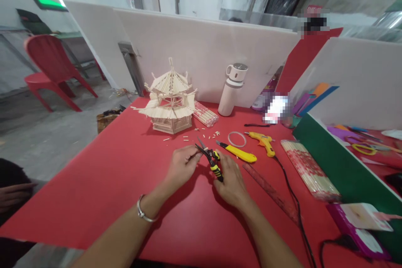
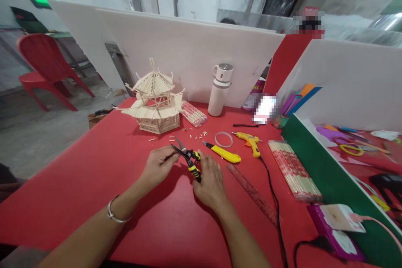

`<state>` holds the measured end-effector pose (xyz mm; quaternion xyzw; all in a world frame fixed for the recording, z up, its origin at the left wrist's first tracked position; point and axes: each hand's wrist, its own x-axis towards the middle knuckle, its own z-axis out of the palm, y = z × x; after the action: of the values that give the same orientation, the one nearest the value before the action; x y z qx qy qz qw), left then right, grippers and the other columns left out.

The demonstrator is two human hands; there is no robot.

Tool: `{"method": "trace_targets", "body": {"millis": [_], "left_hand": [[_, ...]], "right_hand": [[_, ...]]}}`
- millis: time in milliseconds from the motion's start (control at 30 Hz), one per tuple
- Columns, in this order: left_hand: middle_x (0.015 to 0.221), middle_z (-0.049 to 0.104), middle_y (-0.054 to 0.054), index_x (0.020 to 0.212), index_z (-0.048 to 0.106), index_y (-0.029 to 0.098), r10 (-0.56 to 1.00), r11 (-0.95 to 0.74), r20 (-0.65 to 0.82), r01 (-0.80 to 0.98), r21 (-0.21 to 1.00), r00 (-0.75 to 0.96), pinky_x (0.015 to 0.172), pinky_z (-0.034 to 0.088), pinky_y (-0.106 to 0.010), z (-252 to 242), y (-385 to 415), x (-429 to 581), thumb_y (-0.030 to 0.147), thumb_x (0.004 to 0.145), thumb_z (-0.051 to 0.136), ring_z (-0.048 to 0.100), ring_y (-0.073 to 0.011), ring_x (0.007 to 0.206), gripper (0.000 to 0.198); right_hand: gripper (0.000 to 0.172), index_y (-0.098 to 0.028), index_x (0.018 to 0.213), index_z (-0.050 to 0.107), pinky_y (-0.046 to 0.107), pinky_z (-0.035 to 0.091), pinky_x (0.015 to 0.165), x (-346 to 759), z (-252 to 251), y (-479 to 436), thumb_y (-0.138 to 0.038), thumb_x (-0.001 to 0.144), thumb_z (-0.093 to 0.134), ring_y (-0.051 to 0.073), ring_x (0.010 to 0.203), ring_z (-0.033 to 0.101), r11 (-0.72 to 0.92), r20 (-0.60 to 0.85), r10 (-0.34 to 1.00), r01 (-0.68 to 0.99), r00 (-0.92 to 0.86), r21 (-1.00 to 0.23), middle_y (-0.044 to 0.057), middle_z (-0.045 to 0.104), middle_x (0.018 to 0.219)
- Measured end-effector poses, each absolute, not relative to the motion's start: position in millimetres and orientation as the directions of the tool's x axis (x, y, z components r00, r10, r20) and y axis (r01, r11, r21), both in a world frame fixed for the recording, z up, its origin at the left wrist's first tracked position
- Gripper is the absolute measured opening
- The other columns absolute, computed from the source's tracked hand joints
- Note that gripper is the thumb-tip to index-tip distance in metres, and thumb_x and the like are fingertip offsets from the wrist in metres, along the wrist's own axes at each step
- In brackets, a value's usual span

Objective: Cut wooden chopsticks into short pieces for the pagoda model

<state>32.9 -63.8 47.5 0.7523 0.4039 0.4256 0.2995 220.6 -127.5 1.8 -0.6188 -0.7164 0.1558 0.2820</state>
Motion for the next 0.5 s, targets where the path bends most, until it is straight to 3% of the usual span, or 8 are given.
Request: {"method": "trace_targets", "body": {"millis": [233,500], "left_hand": [[0.058,0.049,0.002,0.065,0.057,0.016,0.898,-0.382,0.285,0.275,0.882,0.334,0.055,0.035,-0.023,51.6,-65.1,32.9,0.027,0.089,0.051,0.045,-0.0100,0.054,0.027],[0.057,0.052,0.002,0.067,0.061,0.015,0.922,-0.268,0.160,0.284,0.921,0.352,0.055,0.036,-0.023,54.8,-64.0,29.8,0.028,0.085,0.054,0.046,-0.0107,0.054,0.023]], "right_hand": [[0.088,-0.022,0.157,0.022,0.057,0.031,0.116,223.0,-5.1,-128.3,-0.013,0.074,0.052,0.032,0.138,0.040,0.213,0.208,0.972,0.779,-0.109,-0.589,0.015,0.047,0.146],[0.083,-0.019,0.154,0.028,0.056,0.034,0.113,223.7,0.5,-128.7,-0.014,0.075,0.053,0.032,0.134,0.044,0.219,0.195,0.973,0.776,-0.125,-0.591,0.016,0.050,0.142]]}}
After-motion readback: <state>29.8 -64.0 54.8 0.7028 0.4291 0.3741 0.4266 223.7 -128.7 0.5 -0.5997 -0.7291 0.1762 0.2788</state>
